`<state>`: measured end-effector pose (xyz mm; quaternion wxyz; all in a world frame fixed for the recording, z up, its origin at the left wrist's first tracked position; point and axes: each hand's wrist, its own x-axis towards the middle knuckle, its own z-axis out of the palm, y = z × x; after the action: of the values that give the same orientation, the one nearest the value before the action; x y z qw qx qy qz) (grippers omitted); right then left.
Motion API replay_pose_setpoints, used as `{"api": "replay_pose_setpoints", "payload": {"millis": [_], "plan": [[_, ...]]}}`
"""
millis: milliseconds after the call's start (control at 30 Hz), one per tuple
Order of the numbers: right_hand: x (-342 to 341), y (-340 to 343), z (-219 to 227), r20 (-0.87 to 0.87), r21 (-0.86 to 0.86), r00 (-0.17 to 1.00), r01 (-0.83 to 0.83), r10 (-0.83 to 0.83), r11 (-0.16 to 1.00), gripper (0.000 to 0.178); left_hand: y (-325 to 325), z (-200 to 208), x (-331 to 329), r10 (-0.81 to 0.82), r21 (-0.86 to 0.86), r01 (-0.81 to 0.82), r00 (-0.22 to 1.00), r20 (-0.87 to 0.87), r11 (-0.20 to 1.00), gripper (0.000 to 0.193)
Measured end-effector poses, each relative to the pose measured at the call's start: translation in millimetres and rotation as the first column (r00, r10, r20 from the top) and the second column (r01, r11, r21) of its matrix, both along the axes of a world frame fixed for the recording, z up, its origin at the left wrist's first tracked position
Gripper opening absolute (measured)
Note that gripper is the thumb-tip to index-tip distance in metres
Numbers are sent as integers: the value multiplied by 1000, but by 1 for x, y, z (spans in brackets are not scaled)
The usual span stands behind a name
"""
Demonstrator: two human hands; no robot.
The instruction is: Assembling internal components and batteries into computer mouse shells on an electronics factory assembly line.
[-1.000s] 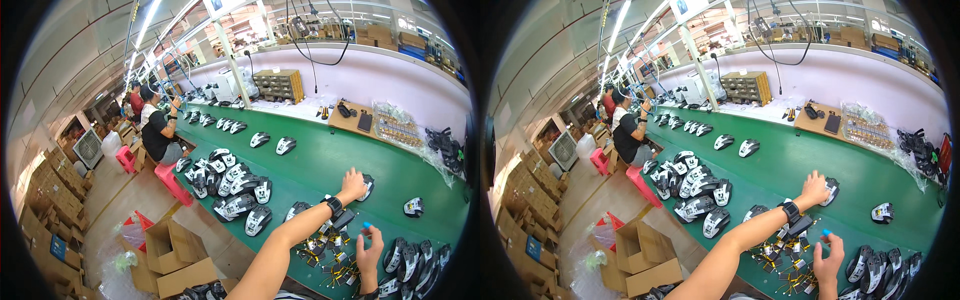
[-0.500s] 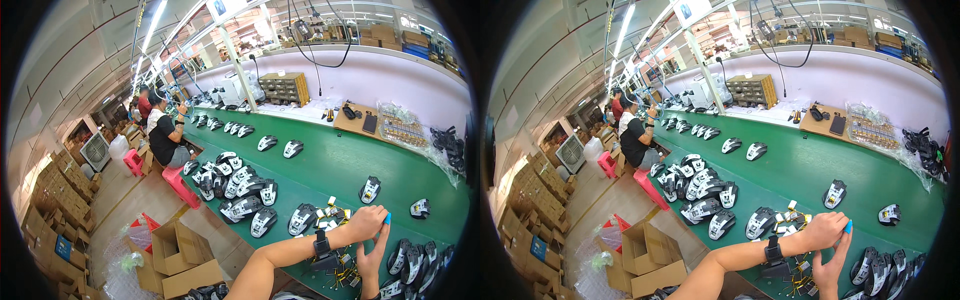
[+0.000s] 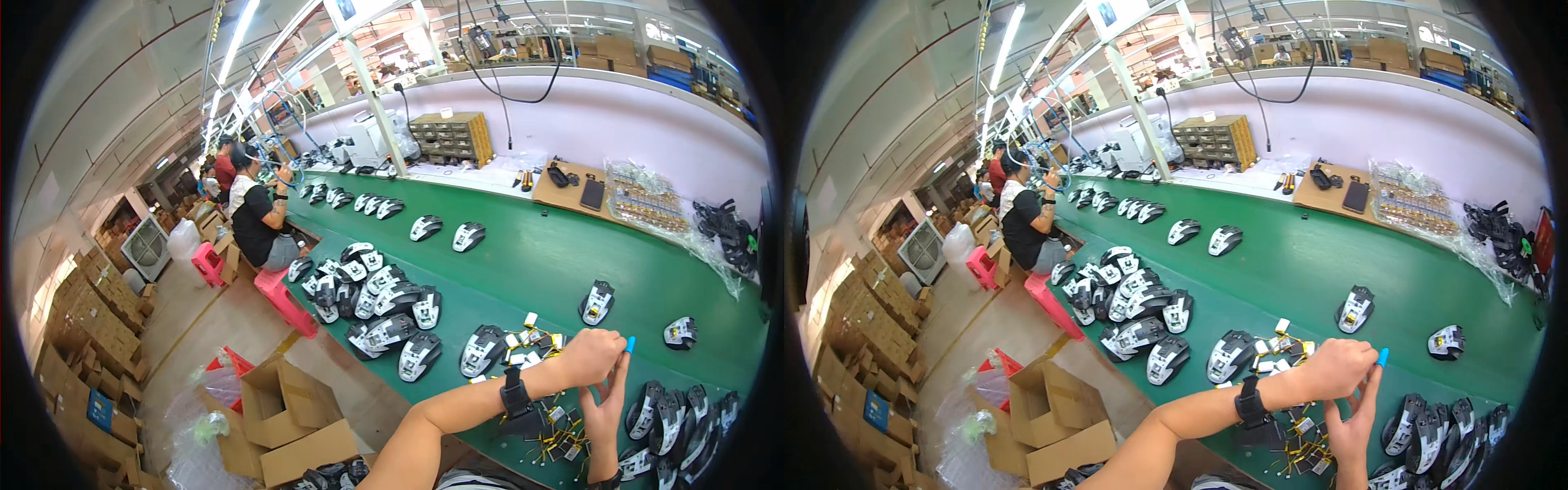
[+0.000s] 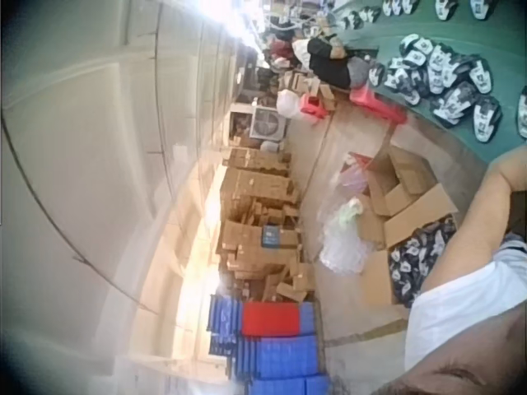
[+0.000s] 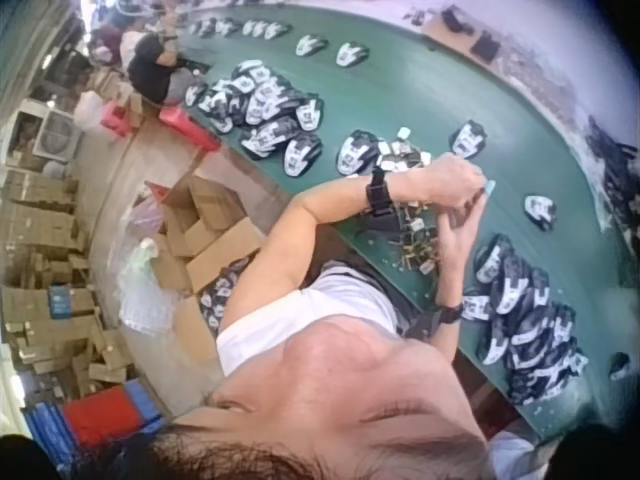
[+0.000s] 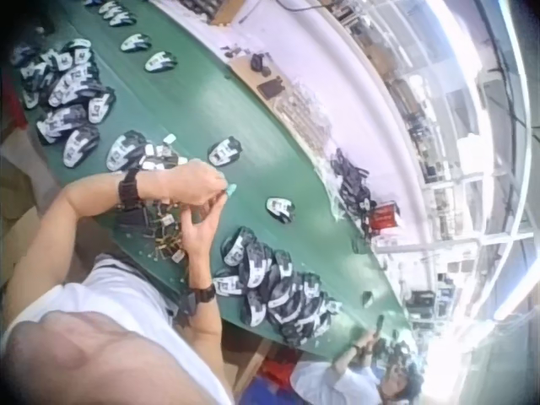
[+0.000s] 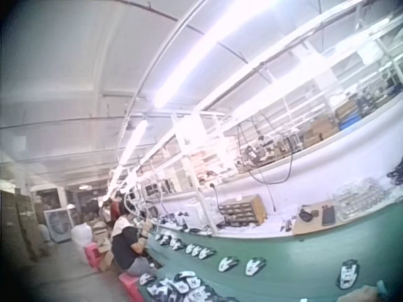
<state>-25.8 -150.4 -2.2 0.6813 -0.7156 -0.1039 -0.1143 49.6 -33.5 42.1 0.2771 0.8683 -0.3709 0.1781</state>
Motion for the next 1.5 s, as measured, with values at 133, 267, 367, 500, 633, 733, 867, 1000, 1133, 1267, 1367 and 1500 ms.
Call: {"api": "replay_pose_setpoints", "payload": {"millis": [133,267,367,500,633,733,867,1000,1133,1267,1367,1500], "plan": [[8,-5,-8,-13,115,999,-46,47,992,92,-12,-7,5,-33,-46,38,995,92,998,11],[14,-29,9,-64,428,953,-243,297,871,96,-14,-8,0,-60,-113,81,981,184,990,11],[20,-27,24,-151,713,837,-276,526,644,97,-1,-17,11,-34,-262,20,998,-51,965,9],[25,-33,-5,-22,66,984,-172,174,983,90,-2,-15,11,-282,-454,-3,780,-558,891,28],[20,-34,11,119,-150,989,-73,91,986,88,-6,13,8,-761,-781,-340,225,-608,524,31],[14,-33,12,168,-45,985,-30,37,999,85,-23,3,7,-750,-795,-284,270,-603,537,29],[15,-31,18,281,-389,944,276,-173,879,71,-20,-6,12,-670,-765,-269,371,-642,585,25],[17,-29,10,323,-545,917,384,-236,745,61,-21,-6,9,-525,-683,-236,485,-699,692,19],[18,-25,-1,392,-587,890,436,-231,682,63,-31,-2,1,-217,-464,-154,728,-650,872,17],[14,-36,-3,390,-462,883,432,-260,774,64,-33,1,5,-408,-558,-49,628,-662,829,13],[19,-22,1,422,-398,877,405,-227,823,64,-5,14,18,-432,-589,-182,519,-737,787,43],[18,-13,-7,436,-313,871,381,-225,870,64,-12,9,20,-654,-742,-57,430,-623,668,31]]}}
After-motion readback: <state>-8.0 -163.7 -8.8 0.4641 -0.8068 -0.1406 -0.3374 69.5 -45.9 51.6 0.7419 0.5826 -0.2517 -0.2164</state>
